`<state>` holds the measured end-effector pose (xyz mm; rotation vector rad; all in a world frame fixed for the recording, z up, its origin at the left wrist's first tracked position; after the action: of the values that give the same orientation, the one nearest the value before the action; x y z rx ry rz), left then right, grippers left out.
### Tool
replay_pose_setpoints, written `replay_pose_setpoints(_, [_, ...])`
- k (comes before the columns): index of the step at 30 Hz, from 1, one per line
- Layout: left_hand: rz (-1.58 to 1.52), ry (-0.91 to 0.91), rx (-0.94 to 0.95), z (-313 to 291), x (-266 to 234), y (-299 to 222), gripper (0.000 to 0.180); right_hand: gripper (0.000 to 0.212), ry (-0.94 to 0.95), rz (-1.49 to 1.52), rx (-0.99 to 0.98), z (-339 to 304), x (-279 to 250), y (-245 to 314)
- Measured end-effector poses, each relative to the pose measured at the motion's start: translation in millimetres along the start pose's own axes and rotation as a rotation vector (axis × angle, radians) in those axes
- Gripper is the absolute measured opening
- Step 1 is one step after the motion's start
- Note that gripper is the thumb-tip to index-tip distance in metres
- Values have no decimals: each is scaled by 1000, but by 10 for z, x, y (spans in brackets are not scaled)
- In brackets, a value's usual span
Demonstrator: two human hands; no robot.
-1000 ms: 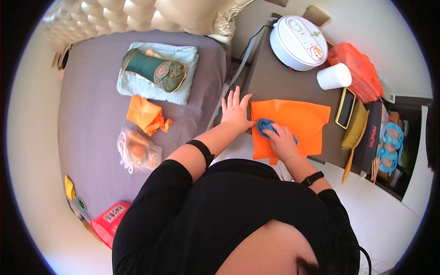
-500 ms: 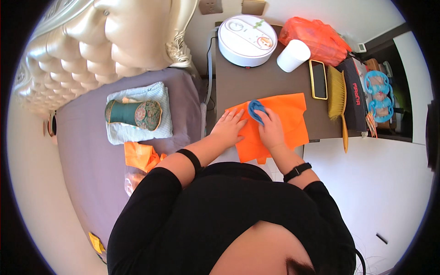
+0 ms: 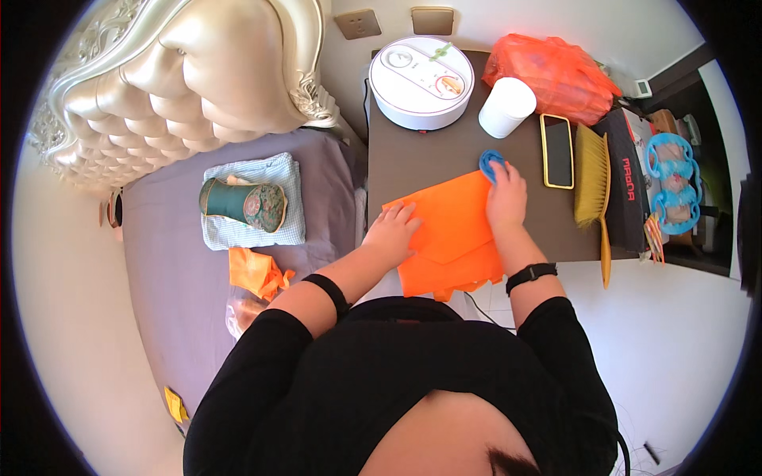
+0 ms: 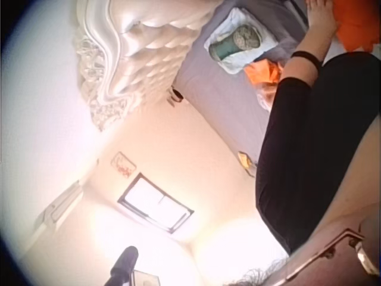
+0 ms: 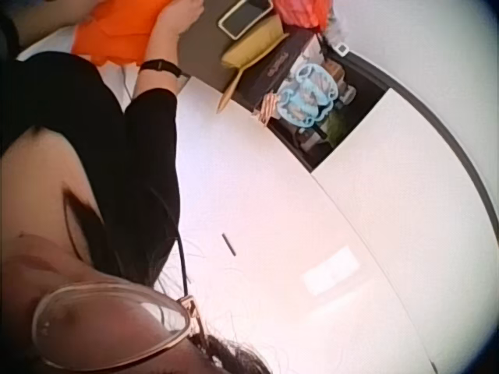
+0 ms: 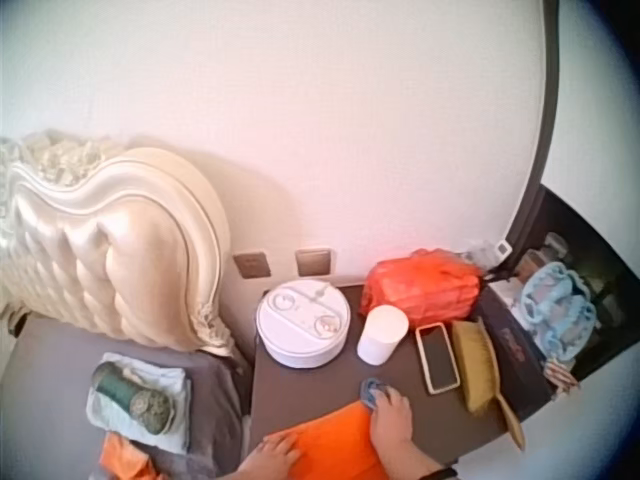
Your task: The person is wiping down an orange shopping bag with a blue cloth and then placing it into another bag.
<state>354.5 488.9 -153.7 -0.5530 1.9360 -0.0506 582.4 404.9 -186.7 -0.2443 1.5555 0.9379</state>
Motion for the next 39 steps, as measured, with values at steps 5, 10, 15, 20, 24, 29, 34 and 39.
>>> replay_pose_setpoints(5, [-10,-2,-38,-1,2,-11,66,32,180,101,-447,-688,243,625])
replay_pose_setpoints(10, [-29,-32,-87,6,26,-20,65,33,207,125,-570,-610,71,527])
replay_pose_setpoints(15, [-38,-55,-77,-16,55,2,64,47,135,38,-344,-49,-59,-111])
replay_pose_setpoints(20, [-73,-64,-74,9,15,-39,66,47,99,98,-266,-403,148,131])
replay_pose_setpoints(24, [-77,-70,-115,-2,22,-40,66,41,199,143,-477,-876,197,533])
replay_pose_setpoints(29, [-105,2,-119,18,-26,-55,66,42,213,35,-614,-534,57,112])
replay_pose_setpoints(34, [-112,-8,-140,-18,-16,-61,66,43,83,-4,-332,-208,-215,-200])
replay_pose_setpoints(39, [-98,-99,-112,5,67,-42,66,38,198,52,-509,-863,35,270])
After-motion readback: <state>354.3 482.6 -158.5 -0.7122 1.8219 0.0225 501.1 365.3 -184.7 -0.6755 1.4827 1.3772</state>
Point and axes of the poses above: each hand's wrist, its own z-axis towards the middle knuckle, its own x-axis out of the palm, y = z × x, the point moved 3 cm from there along z, towards the middle knuckle, and after that the axes turned 7 degrees about x, right-handed, at the moved point
